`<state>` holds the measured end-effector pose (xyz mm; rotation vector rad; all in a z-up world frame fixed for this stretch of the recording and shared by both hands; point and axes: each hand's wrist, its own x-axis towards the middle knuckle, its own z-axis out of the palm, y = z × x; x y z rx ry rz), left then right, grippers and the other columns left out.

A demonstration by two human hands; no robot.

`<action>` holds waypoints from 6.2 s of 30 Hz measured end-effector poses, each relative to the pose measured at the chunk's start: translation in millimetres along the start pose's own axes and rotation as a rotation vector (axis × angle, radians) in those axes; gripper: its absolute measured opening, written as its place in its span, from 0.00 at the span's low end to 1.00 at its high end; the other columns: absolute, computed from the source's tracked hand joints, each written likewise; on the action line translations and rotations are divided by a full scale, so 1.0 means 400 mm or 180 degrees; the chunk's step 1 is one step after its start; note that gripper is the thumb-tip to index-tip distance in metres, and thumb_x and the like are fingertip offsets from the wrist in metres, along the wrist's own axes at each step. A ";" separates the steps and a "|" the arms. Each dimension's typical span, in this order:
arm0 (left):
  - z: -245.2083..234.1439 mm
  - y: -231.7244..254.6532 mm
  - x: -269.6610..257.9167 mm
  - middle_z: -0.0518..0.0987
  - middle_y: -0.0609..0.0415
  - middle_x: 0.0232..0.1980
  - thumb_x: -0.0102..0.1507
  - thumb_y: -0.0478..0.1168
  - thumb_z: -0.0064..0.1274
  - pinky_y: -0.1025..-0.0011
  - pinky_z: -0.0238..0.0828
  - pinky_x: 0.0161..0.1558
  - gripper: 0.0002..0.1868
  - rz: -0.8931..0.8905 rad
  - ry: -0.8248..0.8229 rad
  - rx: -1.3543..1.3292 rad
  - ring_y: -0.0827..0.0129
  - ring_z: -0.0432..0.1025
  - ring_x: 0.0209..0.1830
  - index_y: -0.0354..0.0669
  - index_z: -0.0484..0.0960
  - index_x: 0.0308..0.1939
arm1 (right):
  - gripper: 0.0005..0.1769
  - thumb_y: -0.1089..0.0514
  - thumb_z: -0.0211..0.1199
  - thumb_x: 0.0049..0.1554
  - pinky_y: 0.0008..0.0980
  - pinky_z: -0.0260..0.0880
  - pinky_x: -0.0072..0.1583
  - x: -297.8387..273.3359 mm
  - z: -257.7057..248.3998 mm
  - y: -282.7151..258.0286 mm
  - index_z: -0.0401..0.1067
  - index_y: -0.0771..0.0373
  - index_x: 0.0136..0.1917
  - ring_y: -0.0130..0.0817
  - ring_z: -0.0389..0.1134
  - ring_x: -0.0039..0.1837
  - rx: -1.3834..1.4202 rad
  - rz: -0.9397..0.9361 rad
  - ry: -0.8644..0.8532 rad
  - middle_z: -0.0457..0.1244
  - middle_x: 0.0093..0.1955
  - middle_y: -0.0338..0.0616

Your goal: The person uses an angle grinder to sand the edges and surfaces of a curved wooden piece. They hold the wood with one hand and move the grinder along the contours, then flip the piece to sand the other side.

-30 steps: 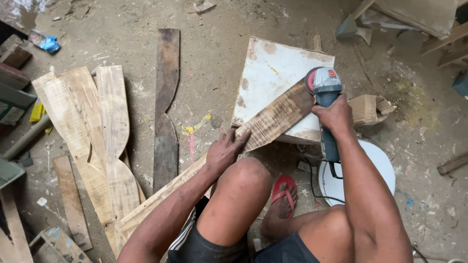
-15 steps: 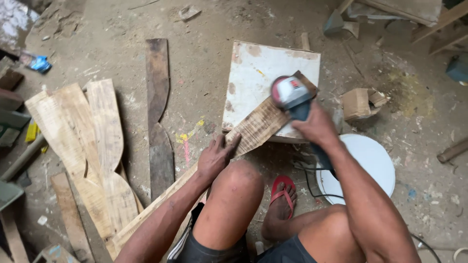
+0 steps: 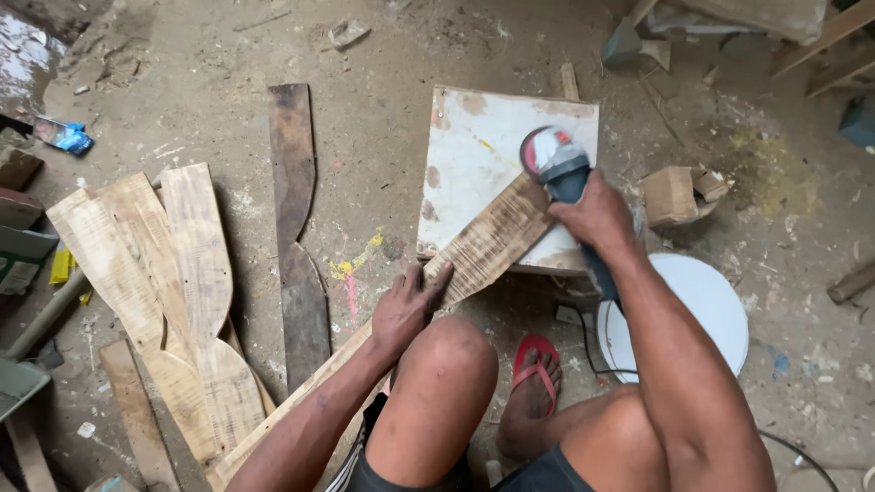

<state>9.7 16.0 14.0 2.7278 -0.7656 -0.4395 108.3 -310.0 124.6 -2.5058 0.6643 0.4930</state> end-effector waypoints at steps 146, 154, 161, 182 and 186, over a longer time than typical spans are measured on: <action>-0.095 0.040 -0.023 0.63 0.45 0.58 0.63 0.42 0.49 0.53 0.79 0.40 0.40 -0.0118 -0.0096 -0.0028 0.45 0.69 0.52 0.69 0.54 0.79 | 0.41 0.43 0.71 0.44 0.58 0.68 0.66 -0.121 0.028 0.016 0.64 0.66 0.64 0.63 0.66 0.68 0.0285 0.0177 -0.0141 0.65 0.63 0.69; -0.051 0.019 -0.005 0.64 0.46 0.57 0.65 0.43 0.47 0.55 0.79 0.38 0.38 -0.0084 0.0046 0.0070 0.48 0.70 0.49 0.71 0.56 0.78 | 0.44 0.38 0.72 0.42 0.55 0.69 0.63 -0.056 -0.006 0.014 0.63 0.62 0.65 0.58 0.67 0.66 0.0277 0.0300 0.0424 0.66 0.60 0.62; -0.050 0.018 -0.001 0.63 0.47 0.57 0.64 0.45 0.49 0.53 0.79 0.39 0.38 -0.0103 -0.0049 0.0025 0.47 0.70 0.50 0.71 0.56 0.78 | 0.44 0.39 0.70 0.45 0.59 0.68 0.67 -0.215 0.018 -0.093 0.61 0.63 0.66 0.61 0.67 0.67 -0.0119 -0.0168 -0.0560 0.67 0.62 0.65; -0.050 0.018 -0.005 0.64 0.45 0.59 0.64 0.44 0.48 0.54 0.80 0.40 0.38 -0.0156 -0.0097 0.0044 0.48 0.70 0.51 0.71 0.56 0.78 | 0.41 0.43 0.69 0.45 0.60 0.68 0.65 -0.134 0.023 0.087 0.63 0.65 0.65 0.66 0.66 0.66 0.0115 0.0156 -0.0066 0.66 0.60 0.69; -0.097 0.045 -0.015 0.64 0.47 0.57 0.65 0.45 0.48 0.54 0.79 0.39 0.38 -0.0210 -0.0085 0.0005 0.48 0.70 0.50 0.71 0.56 0.78 | 0.39 0.43 0.68 0.48 0.61 0.69 0.65 -0.142 0.040 0.084 0.62 0.64 0.65 0.64 0.67 0.66 -0.0161 -0.0120 -0.0225 0.67 0.61 0.68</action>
